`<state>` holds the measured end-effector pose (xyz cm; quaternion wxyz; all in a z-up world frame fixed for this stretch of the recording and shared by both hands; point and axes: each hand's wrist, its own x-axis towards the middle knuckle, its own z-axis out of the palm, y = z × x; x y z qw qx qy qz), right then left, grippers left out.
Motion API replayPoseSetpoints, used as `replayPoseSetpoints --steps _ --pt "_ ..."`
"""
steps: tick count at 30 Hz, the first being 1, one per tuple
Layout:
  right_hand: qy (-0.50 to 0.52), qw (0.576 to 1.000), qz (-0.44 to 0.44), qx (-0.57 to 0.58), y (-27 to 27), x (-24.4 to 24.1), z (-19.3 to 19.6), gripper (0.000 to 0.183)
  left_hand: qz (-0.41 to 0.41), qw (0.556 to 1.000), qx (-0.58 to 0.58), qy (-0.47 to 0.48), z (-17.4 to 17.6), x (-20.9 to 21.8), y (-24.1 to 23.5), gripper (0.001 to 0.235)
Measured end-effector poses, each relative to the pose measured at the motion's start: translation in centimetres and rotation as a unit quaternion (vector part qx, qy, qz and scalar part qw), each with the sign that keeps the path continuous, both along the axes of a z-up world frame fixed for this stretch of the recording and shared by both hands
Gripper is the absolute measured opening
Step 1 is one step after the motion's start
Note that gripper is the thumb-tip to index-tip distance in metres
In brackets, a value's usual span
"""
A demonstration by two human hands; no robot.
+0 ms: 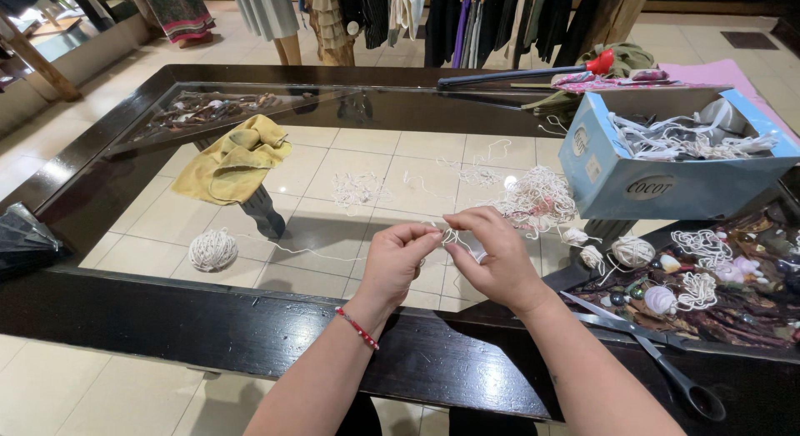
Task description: The person cuts a piece of white string using scissors, then untangles and straightens the string by hand. They proceed to tie knots in the string and later unwind a ball of white string, continuing to tie knots and manipulate the string on a glass table.
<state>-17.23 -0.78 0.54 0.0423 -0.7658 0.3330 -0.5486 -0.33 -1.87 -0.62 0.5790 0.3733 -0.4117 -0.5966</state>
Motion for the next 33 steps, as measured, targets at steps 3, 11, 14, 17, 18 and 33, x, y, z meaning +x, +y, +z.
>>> replayPoseSetpoints --steps 3,11,14,17,18,33 --pt "0.020 0.999 0.018 -0.017 -0.1 0.1 -0.2 0.032 -0.021 1.000 -0.007 -0.002 -0.4 0.1 -0.1 0.012" --pt "0.086 0.988 -0.061 -0.112 -0.2 -0.9 1.0 0.004 -0.051 0.986 -0.124 -0.101 1.2 0.2 1.2 0.013" --pt "0.096 0.988 -0.051 -0.109 0.3 -1.1 1.5 0.004 -0.027 0.971 -0.187 -0.144 1.9 0.2 1.6 0.016" --pt "0.097 0.990 -0.022 -0.096 0.5 -1.7 1.8 0.004 -0.017 0.955 -0.233 -0.181 2.5 0.4 2.1 0.015" --pt "0.096 0.991 -0.023 -0.096 0.5 -1.7 1.8 0.004 -0.017 0.955 -0.233 -0.181 2.9 0.4 2.5 0.015" --pt "-0.074 0.898 0.252 0.354 2.9 -5.2 5.8 0.013 0.153 0.973 -0.162 -0.065 9.1 13.1 5.6 0.018"
